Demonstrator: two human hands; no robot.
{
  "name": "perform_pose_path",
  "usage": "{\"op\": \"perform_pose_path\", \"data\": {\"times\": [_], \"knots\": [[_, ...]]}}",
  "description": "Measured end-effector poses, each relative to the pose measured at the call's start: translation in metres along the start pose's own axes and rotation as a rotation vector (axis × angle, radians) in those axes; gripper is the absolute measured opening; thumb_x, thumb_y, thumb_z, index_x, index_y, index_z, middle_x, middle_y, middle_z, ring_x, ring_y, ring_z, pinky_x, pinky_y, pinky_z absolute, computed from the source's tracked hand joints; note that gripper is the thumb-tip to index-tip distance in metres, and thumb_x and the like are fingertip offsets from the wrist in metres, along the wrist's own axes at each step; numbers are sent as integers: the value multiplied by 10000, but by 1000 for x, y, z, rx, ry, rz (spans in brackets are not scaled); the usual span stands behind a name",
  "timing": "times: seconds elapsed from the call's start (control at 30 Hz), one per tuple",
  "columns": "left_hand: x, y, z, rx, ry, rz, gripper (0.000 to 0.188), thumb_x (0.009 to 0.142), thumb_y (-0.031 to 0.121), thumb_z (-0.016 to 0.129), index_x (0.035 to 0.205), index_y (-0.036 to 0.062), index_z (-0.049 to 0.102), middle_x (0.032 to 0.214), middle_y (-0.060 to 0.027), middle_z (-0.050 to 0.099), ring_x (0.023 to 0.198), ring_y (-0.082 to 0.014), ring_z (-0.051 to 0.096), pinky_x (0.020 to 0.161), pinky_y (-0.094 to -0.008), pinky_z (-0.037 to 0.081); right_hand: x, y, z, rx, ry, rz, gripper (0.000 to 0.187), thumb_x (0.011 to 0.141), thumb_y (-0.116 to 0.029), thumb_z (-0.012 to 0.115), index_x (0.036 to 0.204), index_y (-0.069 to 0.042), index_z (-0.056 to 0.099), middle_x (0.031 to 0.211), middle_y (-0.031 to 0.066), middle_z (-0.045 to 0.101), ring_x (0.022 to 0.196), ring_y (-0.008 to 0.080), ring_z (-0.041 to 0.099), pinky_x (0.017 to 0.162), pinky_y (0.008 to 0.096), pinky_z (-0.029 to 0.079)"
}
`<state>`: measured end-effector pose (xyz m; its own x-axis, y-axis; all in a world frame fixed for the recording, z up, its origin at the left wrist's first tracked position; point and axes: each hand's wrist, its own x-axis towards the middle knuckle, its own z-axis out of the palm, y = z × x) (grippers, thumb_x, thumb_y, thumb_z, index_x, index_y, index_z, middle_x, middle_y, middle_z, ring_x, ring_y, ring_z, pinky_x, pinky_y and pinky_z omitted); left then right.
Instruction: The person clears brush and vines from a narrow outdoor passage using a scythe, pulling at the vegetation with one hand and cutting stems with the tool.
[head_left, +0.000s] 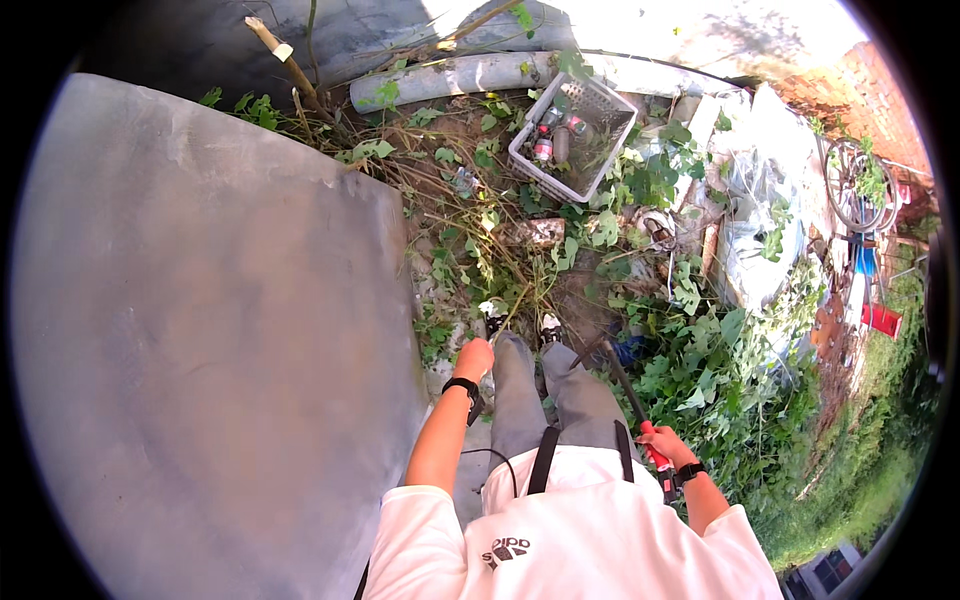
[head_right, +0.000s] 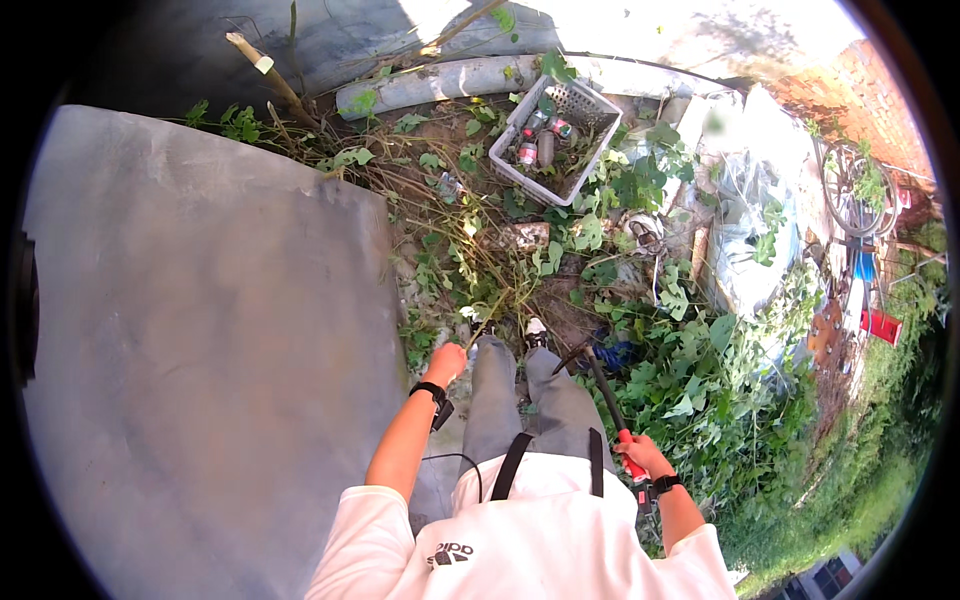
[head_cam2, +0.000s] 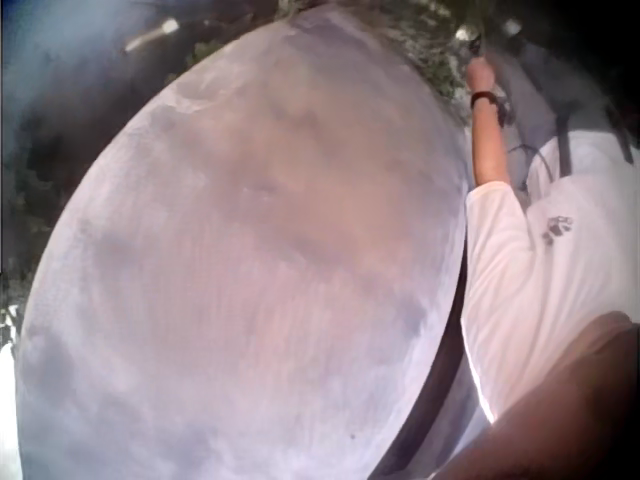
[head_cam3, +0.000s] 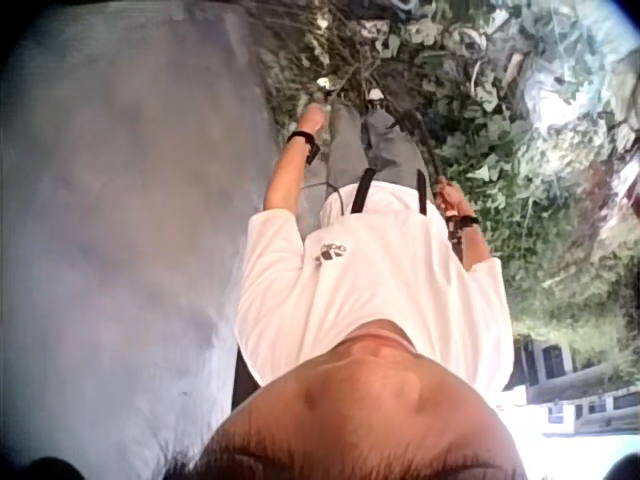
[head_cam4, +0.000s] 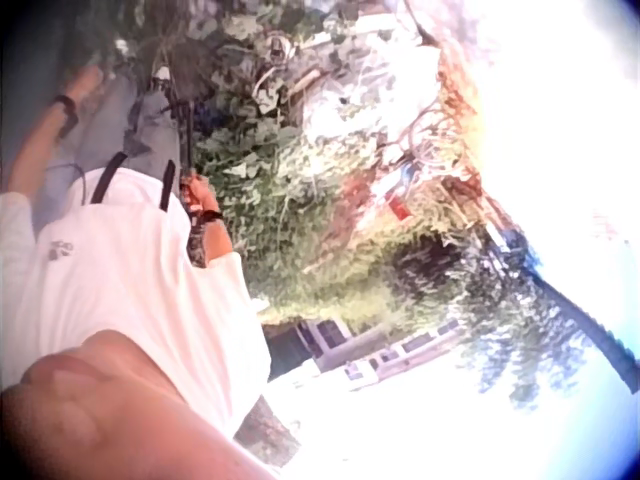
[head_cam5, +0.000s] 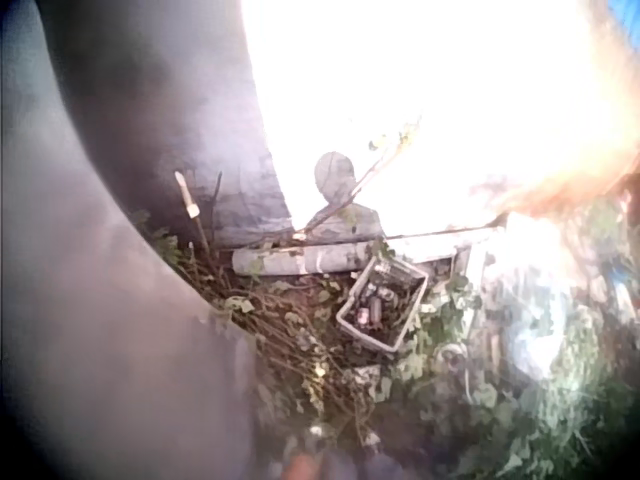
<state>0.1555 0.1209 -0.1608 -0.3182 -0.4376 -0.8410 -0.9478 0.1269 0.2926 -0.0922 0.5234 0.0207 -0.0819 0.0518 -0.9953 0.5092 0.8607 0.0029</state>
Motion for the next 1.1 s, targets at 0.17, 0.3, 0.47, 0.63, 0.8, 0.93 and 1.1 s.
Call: {"op": "perform_pose_path", "data": {"times": [0.17,0.3,0.47,0.63,0.8,0.93,1.1], "knots": [[-5,9,-10,33,-13,-17,305,976,265,544,1024,-1,686,1056,-226,680,1001,-419,637,843,-523,515,-32,18,7,235,131,73,145,854,-117,686,817,3,614,644,37,580,515,140,541,482,276,446],[5,8,-17,-79,-69,-87,290,991,242,539,1011,-13,676,1018,-226,681,951,-409,646,806,-527,522,-24,31,24,552,142,46,123,877,-139,676,849,-34,618,661,21,582,508,119,517,484,258,430],[33,-4,-10,-233,-58,23,285,994,237,528,977,-5,677,884,-169,666,762,-309,636,677,-453,497,-9,-4,34,627,97,-111,168,908,-174,649,838,-71,537,636,14,520,460,108,448,430,253,389],[36,18,-17,-590,-210,54,274,1016,216,497,928,-1,639,681,-19,539,528,-122,482,490,-293,376,18,-66,51,598,136,-227,169,914,-156,624,836,-67,503,641,11,501,458,119,447,433,266,406],[20,38,-26,-624,-238,81,265,969,215,543,881,19,698,707,-40,631,595,-154,541,575,-335,441,61,-121,66,467,106,-277,148,888,-112,622,815,-32,520,649,37,524,480,143,504,440,293,449],[2,37,-21,-551,-244,17,245,973,199,535,886,22,681,706,-42,631,576,-143,545,544,-316,438,69,-134,77,403,3,-271,172,889,-136,635,783,-41,537,641,23,533,479,131,498,440,277,427],[-16,37,9,-393,-246,-52,229,981,195,523,919,26,666,717,-48,635,573,-153,578,533,-328,454,56,-91,72,229,-29,-282,187,889,-159,651,785,-29,566,625,20,548,488,120,513,448,270,430]]}}
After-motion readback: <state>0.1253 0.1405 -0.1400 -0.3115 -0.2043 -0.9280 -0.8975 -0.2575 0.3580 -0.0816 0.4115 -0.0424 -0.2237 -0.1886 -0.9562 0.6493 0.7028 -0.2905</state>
